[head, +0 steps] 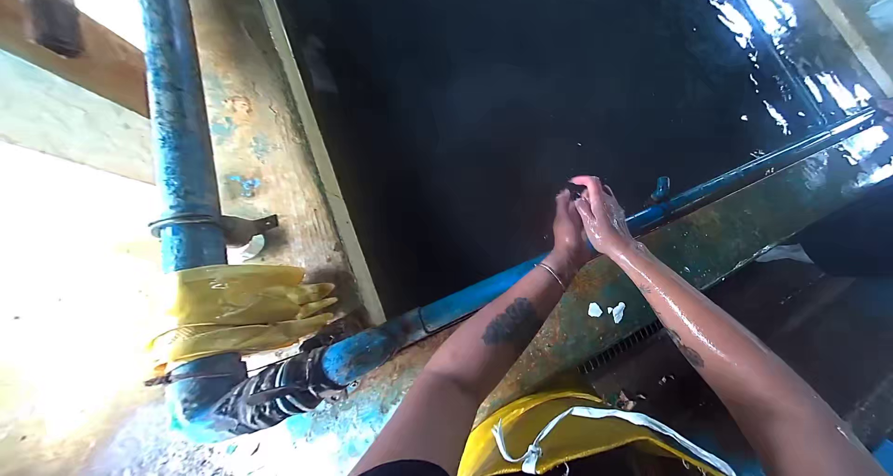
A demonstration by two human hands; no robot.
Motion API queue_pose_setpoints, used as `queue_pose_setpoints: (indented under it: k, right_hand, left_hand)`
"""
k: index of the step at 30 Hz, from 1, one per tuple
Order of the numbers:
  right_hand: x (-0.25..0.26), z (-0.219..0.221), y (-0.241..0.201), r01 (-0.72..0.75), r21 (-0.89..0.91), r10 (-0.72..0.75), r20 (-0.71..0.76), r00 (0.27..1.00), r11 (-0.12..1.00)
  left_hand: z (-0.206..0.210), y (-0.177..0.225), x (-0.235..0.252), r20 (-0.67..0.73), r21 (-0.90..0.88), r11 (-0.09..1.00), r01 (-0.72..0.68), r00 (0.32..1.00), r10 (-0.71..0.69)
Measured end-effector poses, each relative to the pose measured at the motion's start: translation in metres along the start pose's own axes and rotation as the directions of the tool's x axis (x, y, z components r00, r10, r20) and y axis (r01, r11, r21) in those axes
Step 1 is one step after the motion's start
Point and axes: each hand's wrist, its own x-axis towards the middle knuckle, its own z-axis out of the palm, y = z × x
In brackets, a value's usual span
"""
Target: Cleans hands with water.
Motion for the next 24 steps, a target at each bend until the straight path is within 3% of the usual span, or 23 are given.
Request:
queue_pose_setpoints:
  k: [1,2,4,6,7,9,11,12,13,14,15,16,17,18,19,20,23,24]
  right_hand:
    - [0.003,0.001,-0.005,0.034,0.122,-0.034,-0.005,0.999,0.992]
    - [0.005,0.001,-0.009,0.082,0.230,-0.072,-0.049,0.996,0.970]
    - [0.013,-0.009,-0.011,0.178,0.430,-0.079,-0.238,0.968,0.885]
    - [0.024,-0.023,-0.007,0.127,0.644,0.166,-0.374,0.912,0.755]
    - [0.031,-0.027,-0.006,0.033,0.761,0.367,-0.349,0.862,0.648]
    - [0.044,-0.031,-0.003,-0.137,0.919,0.632,-0.139,0.763,0.369]
    - [0.051,-0.026,0.006,-0.252,0.940,0.676,0.031,0.736,0.231]
    - [0.052,-0.019,0.009,-0.300,0.928,0.675,0.076,0.734,0.222]
    - [0.052,-0.013,0.005,-0.349,0.904,0.696,0.085,0.713,0.248]
    - [0.052,-0.005,0.003,-0.413,0.844,0.693,0.070,0.718,0.343]
    - [0.049,0.005,0.006,-0.463,0.720,0.638,0.037,0.769,0.516]
    - [0.045,0.014,0.012,-0.450,0.505,0.518,0.007,0.855,0.737]
    - [0.039,0.021,0.018,-0.353,0.198,0.352,0.041,0.935,0.914]
    - [0.033,0.025,0.023,-0.184,-0.113,0.199,0.149,0.969,0.977]
    - [0.026,0.030,0.026,0.018,-0.329,0.079,0.277,0.958,0.944]
    - [0.018,0.034,0.029,0.207,-0.462,-0.019,0.379,0.925,0.862]
    - [0.010,0.037,0.029,0.476,-0.538,-0.115,0.571,0.813,0.696]
    - [0.007,0.038,0.031,0.519,-0.525,-0.112,0.622,0.775,0.674]
  left_hand:
    - [0.002,0.006,0.000,0.008,-0.202,0.971,0.127,0.992,-0.128]
    - [0.001,0.011,0.002,0.060,-0.334,0.927,0.171,0.985,-0.160]
    - [-0.001,0.017,0.022,0.026,-0.553,0.831,0.063,0.998,-0.058]
    - [0.001,0.025,0.033,-0.116,-0.680,0.728,-0.086,0.993,0.009]
    - [0.005,0.027,0.028,-0.158,-0.666,0.736,-0.119,0.987,0.017]
    - [0.017,0.025,-0.001,-0.097,-0.443,0.884,-0.150,0.988,0.119]
    - [0.034,0.012,-0.023,0.072,-0.129,0.925,-0.357,0.927,0.368]
    - [0.042,0.005,-0.030,0.202,0.026,0.846,-0.532,0.832,0.517]
    - [0.047,0.001,-0.032,0.395,0.154,0.689,-0.708,0.683,0.614]
    - [0.048,0.000,-0.030,0.600,0.244,0.504,-0.829,0.537,0.593]
    - [0.049,0.002,-0.027,0.738,0.326,0.338,-0.883,0.462,0.492]
    - [0.048,0.009,-0.023,0.797,0.425,0.249,-0.870,0.491,0.352]
    - [0.048,0.020,-0.019,0.791,0.566,0.202,-0.799,0.595,0.140]
    - [0.052,0.030,-0.014,0.726,0.684,0.179,-0.707,0.685,-0.064]
    - [0.057,0.032,-0.015,0.687,0.726,0.192,-0.660,0.709,-0.161]
    - [0.061,0.029,-0.024,0.709,0.703,0.211,-0.679,0.689,-0.147]
    - [0.060,0.020,-0.052,0.827,0.515,0.316,-0.797,0.558,0.058]
    - [0.051,0.016,-0.047,0.797,0.547,0.322,-0.773,0.598,0.080]
